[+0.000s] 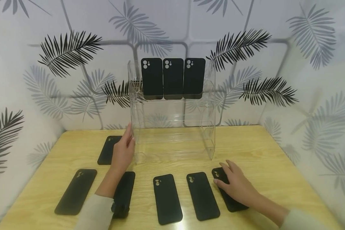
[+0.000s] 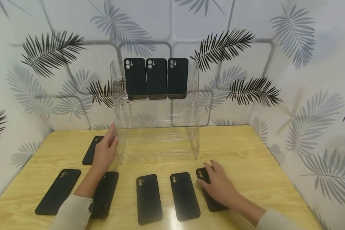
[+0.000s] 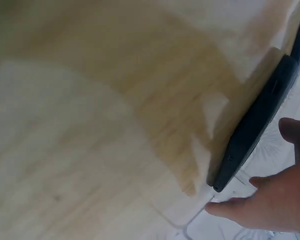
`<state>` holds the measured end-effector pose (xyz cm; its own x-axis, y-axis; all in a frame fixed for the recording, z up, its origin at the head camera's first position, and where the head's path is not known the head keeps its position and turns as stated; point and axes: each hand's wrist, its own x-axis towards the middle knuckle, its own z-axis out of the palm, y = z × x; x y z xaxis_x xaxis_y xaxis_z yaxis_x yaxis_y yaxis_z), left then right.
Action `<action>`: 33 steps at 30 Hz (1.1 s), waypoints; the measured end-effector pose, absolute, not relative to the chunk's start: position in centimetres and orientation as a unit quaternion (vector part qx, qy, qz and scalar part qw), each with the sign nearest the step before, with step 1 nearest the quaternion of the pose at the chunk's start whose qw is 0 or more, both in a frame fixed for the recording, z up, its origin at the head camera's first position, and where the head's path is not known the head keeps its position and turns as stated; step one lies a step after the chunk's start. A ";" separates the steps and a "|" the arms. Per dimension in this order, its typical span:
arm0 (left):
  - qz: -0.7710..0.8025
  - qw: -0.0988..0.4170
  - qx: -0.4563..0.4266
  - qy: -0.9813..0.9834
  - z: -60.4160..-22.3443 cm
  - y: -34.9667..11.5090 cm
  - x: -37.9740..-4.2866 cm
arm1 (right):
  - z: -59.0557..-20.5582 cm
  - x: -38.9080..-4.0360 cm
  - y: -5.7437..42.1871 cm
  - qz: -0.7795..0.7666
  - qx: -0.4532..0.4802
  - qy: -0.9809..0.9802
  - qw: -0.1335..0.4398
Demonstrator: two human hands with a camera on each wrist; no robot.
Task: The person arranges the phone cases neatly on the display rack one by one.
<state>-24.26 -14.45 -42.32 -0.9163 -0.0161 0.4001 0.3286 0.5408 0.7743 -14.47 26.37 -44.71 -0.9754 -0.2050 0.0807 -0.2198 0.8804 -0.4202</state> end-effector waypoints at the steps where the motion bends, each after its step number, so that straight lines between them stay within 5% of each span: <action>1: -0.469 0.182 -0.091 -0.859 -42.4 -14.4 -24.3 | -44.9 -14.3 26.5 0.220 0.110 -0.969 0.010; 22: -0.476 0.173 -0.089 -0.858 -42.5 -14.3 -24.2 | -45.3 -14.3 26.3 0.201 0.098 -0.974 -0.017; 33: -0.472 0.166 -0.086 -0.862 -42.2 -14.2 -24.1 | -44.9 -14.5 25.8 0.177 0.112 -0.976 0.051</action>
